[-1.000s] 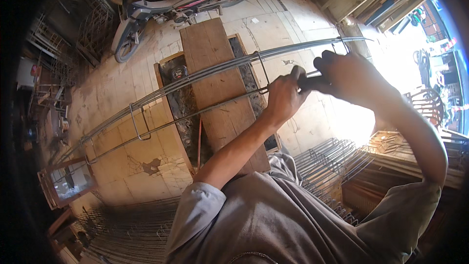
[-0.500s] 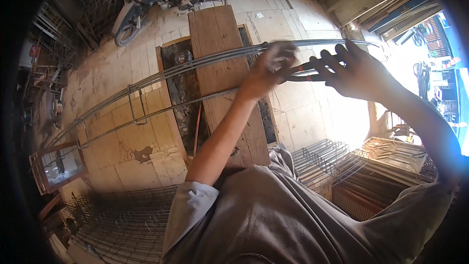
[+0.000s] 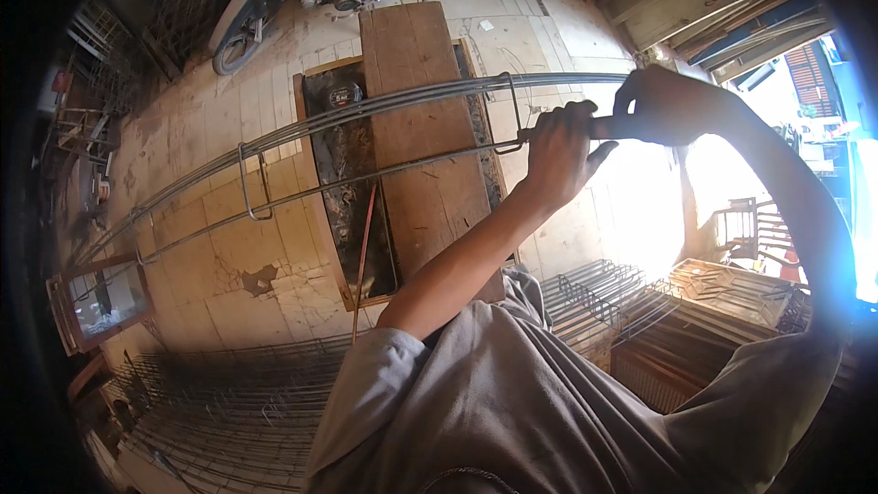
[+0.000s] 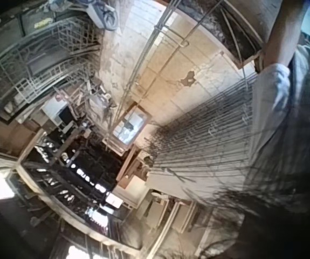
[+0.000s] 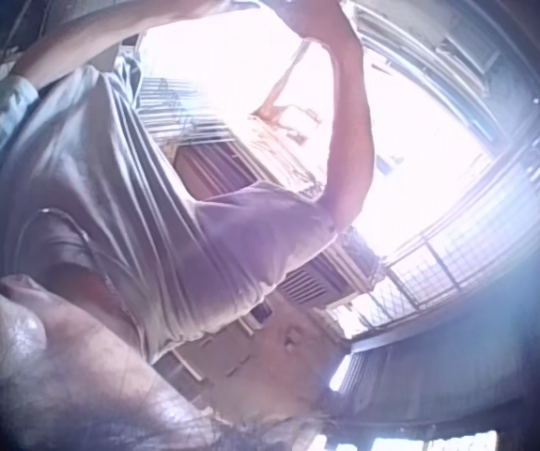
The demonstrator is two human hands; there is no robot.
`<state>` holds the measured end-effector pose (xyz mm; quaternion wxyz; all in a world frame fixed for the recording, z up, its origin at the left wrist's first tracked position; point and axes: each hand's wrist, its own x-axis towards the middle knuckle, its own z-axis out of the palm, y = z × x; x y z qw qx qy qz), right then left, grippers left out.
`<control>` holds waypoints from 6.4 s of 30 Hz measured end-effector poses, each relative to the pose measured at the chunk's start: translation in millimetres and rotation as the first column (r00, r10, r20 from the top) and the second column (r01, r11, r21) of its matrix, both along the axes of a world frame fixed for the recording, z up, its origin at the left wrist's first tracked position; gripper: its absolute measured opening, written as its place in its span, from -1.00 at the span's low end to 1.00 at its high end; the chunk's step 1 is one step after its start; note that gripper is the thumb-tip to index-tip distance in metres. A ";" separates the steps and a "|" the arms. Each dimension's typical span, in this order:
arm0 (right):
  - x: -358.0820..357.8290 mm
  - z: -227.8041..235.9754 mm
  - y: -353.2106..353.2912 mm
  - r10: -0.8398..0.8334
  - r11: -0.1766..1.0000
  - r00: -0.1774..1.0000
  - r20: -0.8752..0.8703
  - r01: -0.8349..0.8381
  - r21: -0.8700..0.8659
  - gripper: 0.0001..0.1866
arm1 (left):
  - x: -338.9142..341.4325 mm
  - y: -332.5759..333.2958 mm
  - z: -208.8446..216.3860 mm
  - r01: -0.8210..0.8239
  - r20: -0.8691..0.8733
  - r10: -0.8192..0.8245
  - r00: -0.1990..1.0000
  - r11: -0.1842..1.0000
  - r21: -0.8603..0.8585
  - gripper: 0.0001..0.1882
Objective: The person assembles a metal frame by twisting wire around the intersections of metal rods with pliers. They move the frame along a wooden support, handling wire and securing several joints before tightening them with the tool.
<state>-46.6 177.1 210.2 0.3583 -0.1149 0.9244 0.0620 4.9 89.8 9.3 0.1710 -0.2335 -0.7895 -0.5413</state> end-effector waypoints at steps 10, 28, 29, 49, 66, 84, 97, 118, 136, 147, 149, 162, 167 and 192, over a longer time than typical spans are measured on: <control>62.4 -16.1 10.3 0.957 0.238 0.024 -0.290 -0.635 0.735 -0.53 | -17.9 -19.4 4.6 0.102 0.137 -0.139 0.981 0.963 0.248 -0.70; 54.4 -15.5 0.7 0.883 0.446 0.230 -0.410 -0.685 0.577 -0.53 | -32.2 -54.9 7.1 0.546 0.131 -0.639 0.758 0.731 0.408 -0.46; 54.6 -20.1 4.6 0.799 0.600 0.474 -0.369 -0.614 0.513 -0.57 | -25.8 -59.5 9.1 0.484 -0.035 -0.491 0.871 0.842 0.239 -0.24; 72.8 -41.4 52.1 0.845 0.269 -0.202 -0.494 -0.639 0.721 -0.56 | -9.0 -30.0 10.0 0.347 0.165 -0.365 0.916 0.929 0.129 -0.58; 33.8 -36.6 79.5 -0.174 0.932 0.983 0.050 0.181 -0.313 -0.66 | -4.2 -82.6 -33.2 0.237 0.272 -0.098 0.957 0.805 -0.544 -0.65; 26.1 -70.5 110.8 -0.165 0.862 0.986 0.003 0.146 -0.485 -0.61 | -10.3 -84.0 -40.2 0.217 0.298 -0.059 0.953 0.816 -0.536 -0.67; 37.3 -29.6 71.9 0.174 0.941 0.965 -0.195 -0.221 -0.255 -0.71 | -16.0 -95.1 -31.8 0.302 0.372 -0.223 0.901 0.938 -0.170 -0.37; 99.6 -48.1 47.4 0.617 0.760 0.542 -0.571 -0.598 0.255 -0.80 | -9.0 -102.2 -24.3 0.437 0.457 -0.340 0.822 0.891 -0.124 -0.19; 97.6 -36.9 46.3 0.592 0.806 0.676 -0.439 -0.486 0.338 -0.44 | 9.2 -1.2 -21.2 0.020 -0.233 -0.089 0.968 0.959 -0.283 -0.70; 78.8 -33.7 49.1 0.018 0.963 0.997 -0.080 -0.039 -0.266 -0.69 | 7.0 -28.0 10.5 0.384 -0.059 -0.386 0.921 0.923 -0.039 -0.07; 61.2 -38.1 68.2 -0.370 0.801 0.855 0.364 0.492 -0.341 -0.57 | 12.1 -38.8 16.0 0.474 -0.001 -0.474 0.880 0.880 -0.015 0.25; 128.2 -40.8 39.7 0.679 0.734 0.523 -0.516 -0.467 0.493 -0.18 | 4.1 -12.3 -5.9 0.247 -0.093 -0.283 0.955 0.927 -0.283 -0.71; 106.9 -34.3 55.7 -0.365 0.839 0.930 0.039 0.346 -0.419 -0.49 | 2.7 -26.1 -1.3 0.271 -0.170 -0.329 0.929 0.917 -0.294 -0.62; 133.4 -72.1 58.0 -0.067 0.968 0.937 -0.342 -0.022 -0.250 -0.60 | 9.1 -16.1 0.2 0.360 -0.019 -0.407 0.913 0.829 -0.429 -0.53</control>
